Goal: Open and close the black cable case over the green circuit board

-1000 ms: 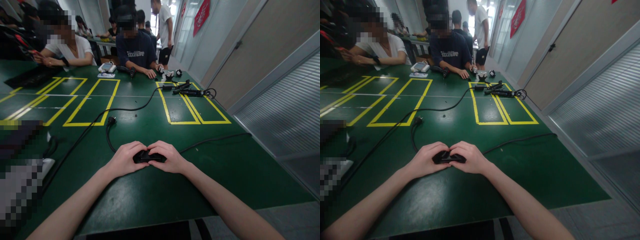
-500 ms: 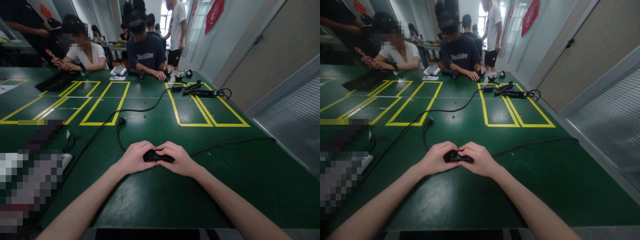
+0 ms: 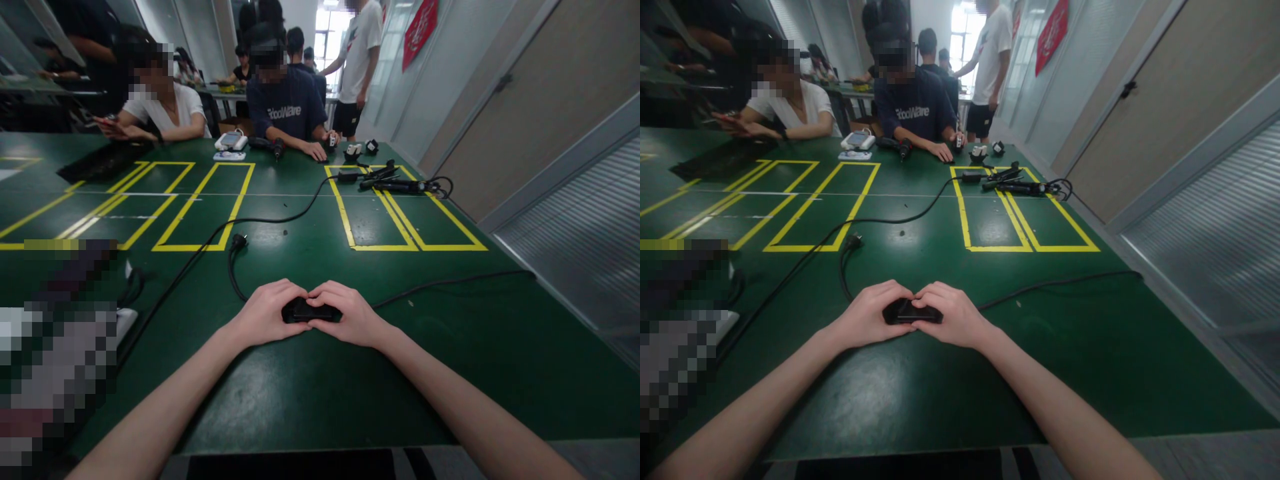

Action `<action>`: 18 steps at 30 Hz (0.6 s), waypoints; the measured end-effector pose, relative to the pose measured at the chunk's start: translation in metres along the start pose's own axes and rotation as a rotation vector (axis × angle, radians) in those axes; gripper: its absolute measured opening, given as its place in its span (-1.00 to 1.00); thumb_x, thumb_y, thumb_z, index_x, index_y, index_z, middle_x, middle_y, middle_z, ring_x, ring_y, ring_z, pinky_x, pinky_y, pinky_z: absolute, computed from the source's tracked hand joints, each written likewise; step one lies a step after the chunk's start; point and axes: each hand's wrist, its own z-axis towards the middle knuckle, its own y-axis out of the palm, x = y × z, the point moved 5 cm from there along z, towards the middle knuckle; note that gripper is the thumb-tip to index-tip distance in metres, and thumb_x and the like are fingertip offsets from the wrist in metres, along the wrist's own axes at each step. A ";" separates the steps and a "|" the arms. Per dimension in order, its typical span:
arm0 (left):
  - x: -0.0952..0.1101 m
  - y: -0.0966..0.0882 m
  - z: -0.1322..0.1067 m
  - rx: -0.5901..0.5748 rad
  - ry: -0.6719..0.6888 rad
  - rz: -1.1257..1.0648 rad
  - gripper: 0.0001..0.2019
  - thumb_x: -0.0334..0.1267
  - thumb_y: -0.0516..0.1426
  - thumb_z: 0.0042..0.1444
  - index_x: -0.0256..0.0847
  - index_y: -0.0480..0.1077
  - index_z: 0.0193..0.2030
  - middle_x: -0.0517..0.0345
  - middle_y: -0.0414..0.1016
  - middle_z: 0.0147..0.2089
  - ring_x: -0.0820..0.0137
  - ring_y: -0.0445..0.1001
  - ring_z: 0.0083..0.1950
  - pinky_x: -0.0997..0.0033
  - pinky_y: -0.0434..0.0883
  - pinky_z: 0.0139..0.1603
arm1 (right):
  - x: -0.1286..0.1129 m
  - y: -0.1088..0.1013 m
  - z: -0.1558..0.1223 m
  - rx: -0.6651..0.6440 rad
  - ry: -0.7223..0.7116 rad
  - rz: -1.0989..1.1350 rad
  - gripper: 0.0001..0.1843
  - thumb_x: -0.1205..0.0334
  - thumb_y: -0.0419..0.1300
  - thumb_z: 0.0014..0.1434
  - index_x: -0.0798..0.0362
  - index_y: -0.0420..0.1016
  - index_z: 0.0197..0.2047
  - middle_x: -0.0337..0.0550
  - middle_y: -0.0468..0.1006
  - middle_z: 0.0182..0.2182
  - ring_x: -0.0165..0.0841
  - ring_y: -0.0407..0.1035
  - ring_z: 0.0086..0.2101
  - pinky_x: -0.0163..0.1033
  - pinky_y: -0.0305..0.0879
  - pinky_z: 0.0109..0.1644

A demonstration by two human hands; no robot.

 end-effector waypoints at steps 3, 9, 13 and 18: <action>0.000 -0.001 0.000 0.013 0.012 -0.002 -0.73 -0.14 0.31 0.18 -0.18 0.47 -0.05 0.09 0.60 -0.18 0.29 0.57 -0.19 0.36 0.44 -0.22 | -0.001 -0.001 0.000 -0.020 0.002 0.009 -0.78 0.28 0.33 0.24 0.03 0.47 -0.05 0.02 0.62 -0.10 -0.20 0.53 -0.12 -0.09 0.50 -0.06; -0.003 -0.003 -0.003 0.033 -0.024 0.048 -0.72 -0.09 0.31 0.17 -0.20 0.48 -0.09 0.14 0.56 -0.29 0.33 0.54 -0.30 0.40 0.41 -0.30 | 0.000 -0.002 0.000 -0.148 0.014 -0.062 -0.49 0.38 0.30 0.08 0.04 0.42 0.13 -0.01 0.61 -0.07 -0.16 0.50 -0.10 -0.03 0.46 -0.01; 0.001 0.001 -0.001 -0.007 -0.031 0.118 -0.67 -0.06 0.31 0.16 -0.18 0.45 -0.04 0.11 0.57 -0.22 0.28 0.56 -0.23 0.35 0.47 -0.21 | 0.007 0.002 -0.002 -0.242 0.097 -0.213 -0.54 0.37 0.29 0.13 0.07 0.44 0.12 -0.01 0.62 -0.11 -0.16 0.52 -0.14 -0.08 0.45 -0.06; 0.002 0.008 0.001 -0.089 -0.045 0.183 -0.76 -0.08 0.22 0.29 -0.17 0.43 -0.03 0.11 0.59 -0.17 0.29 0.59 -0.22 0.38 0.47 -0.20 | 0.010 0.005 -0.003 -0.302 0.147 -0.272 -0.69 0.28 0.27 0.26 0.07 0.48 0.07 -0.04 0.63 -0.17 -0.21 0.56 -0.23 -0.16 0.44 -0.17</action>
